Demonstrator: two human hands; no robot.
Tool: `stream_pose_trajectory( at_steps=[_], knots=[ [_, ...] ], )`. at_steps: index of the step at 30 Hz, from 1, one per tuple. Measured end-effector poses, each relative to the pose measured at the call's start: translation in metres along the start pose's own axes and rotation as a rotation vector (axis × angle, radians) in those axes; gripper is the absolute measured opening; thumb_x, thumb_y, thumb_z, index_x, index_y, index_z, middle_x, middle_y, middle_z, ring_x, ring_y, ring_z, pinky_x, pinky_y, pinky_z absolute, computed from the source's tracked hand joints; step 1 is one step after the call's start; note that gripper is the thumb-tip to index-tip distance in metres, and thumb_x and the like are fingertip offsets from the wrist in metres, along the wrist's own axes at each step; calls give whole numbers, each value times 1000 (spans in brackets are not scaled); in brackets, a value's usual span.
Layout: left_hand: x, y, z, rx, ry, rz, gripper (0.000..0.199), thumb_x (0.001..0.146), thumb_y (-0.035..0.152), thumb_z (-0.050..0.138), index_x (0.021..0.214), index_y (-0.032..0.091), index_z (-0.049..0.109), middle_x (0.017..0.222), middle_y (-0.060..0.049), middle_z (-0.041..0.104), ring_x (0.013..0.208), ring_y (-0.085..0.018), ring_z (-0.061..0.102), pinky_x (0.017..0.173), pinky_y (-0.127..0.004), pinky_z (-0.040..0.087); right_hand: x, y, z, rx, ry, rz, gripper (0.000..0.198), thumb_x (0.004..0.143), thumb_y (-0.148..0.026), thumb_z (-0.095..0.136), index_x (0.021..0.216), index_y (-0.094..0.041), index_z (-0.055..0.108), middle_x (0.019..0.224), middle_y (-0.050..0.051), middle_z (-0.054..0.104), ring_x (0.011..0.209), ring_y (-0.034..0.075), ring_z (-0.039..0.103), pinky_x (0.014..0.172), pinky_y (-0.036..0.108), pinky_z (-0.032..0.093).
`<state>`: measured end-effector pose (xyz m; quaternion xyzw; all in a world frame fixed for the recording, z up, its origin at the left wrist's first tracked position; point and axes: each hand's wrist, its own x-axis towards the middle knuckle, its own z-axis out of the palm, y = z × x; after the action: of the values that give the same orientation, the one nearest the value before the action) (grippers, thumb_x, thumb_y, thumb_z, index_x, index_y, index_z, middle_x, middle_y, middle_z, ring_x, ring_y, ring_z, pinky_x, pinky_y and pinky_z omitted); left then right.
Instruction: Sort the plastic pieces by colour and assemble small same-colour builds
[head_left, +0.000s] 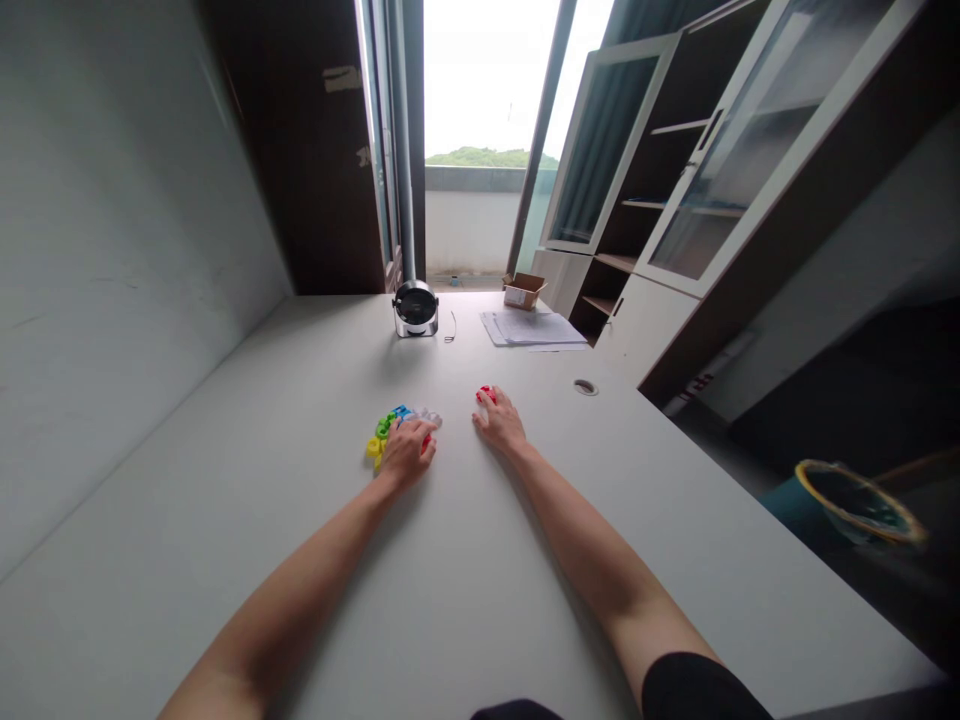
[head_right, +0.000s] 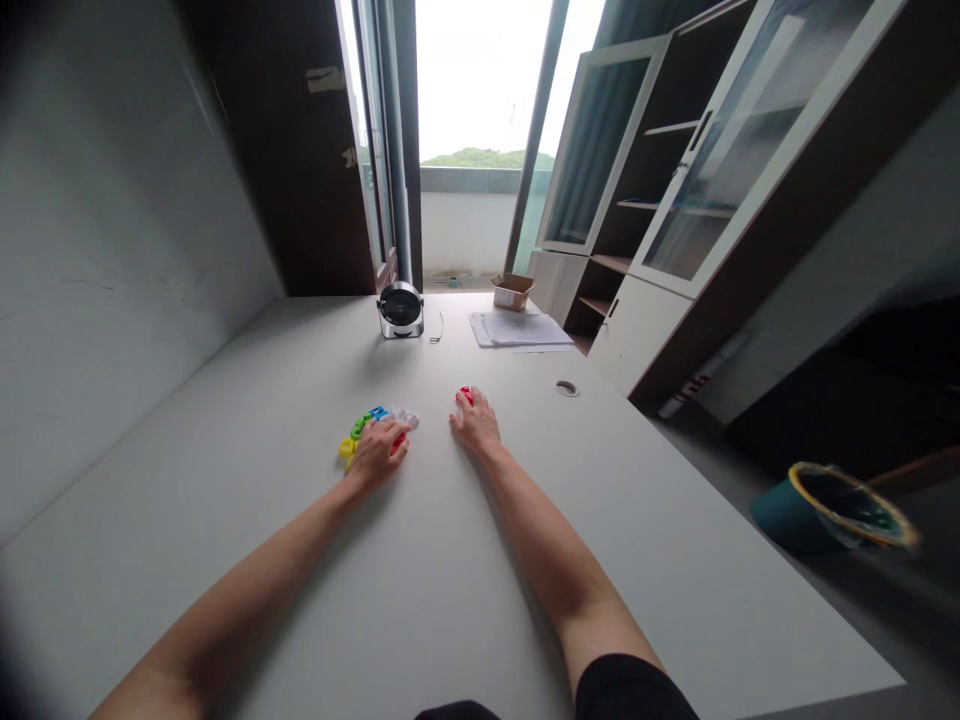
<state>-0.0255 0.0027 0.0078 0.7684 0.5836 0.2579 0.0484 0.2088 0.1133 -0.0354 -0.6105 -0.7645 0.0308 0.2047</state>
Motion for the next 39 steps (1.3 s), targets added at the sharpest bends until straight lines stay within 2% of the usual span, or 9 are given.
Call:
stream_pose_trajectory(
  at_steps=[7, 14, 19, 28, 34, 39],
  knots=[
    [0, 0, 0, 6, -7, -2, 27, 94, 26, 49, 115, 28, 66, 118, -4, 69, 115, -23, 58, 122, -48, 21, 2, 2, 2, -5, 7, -26, 57, 94, -40, 57, 147, -23, 45, 159, 12, 31, 147, 25, 27, 118, 39, 30],
    [1, 0, 0, -2, -17, -10, 27, 94, 27, 49, 115, 29, 67, 119, -4, 69, 116, -24, 57, 123, -49, 21, 1, 1, -2, 20, 37, -64, 53, 92, -38, 58, 142, -23, 49, 149, 11, 43, 140, 24, 35, 117, 36, 31],
    [1, 0, 0, -4, -22, -8, 27, 94, 27, 50, 114, 29, 68, 119, -4, 69, 116, -24, 58, 123, -49, 20, 1, 3, 0, 29, 45, -67, 51, 92, -38, 57, 140, -23, 51, 147, 10, 46, 140, 24, 35, 118, 37, 29],
    [0, -1, 1, -5, -21, -3, 26, 94, 27, 49, 112, 29, 68, 118, -4, 69, 115, -23, 57, 123, -49, 20, 2, 3, 0, 18, 62, 9, 43, 93, -38, 58, 135, -28, 60, 154, 9, 40, 143, 31, 30, 116, 45, 31],
    [0, 0, -2, 1, -41, -4, 25, 95, 27, 49, 112, 29, 68, 119, -3, 68, 116, -23, 57, 123, -49, 19, 2, 4, 0, 33, 53, 28, 36, 94, -39, 58, 128, -30, 66, 154, 8, 39, 140, 30, 34, 114, 43, 32],
    [0, -1, 0, -1, -31, -2, 24, 95, 27, 49, 109, 29, 69, 118, -3, 69, 115, -23, 57, 123, -49, 20, 4, 7, 4, 33, 55, 29, 39, 93, -41, 60, 130, -29, 65, 152, 9, 40, 139, 30, 35, 114, 42, 32]
  ],
)
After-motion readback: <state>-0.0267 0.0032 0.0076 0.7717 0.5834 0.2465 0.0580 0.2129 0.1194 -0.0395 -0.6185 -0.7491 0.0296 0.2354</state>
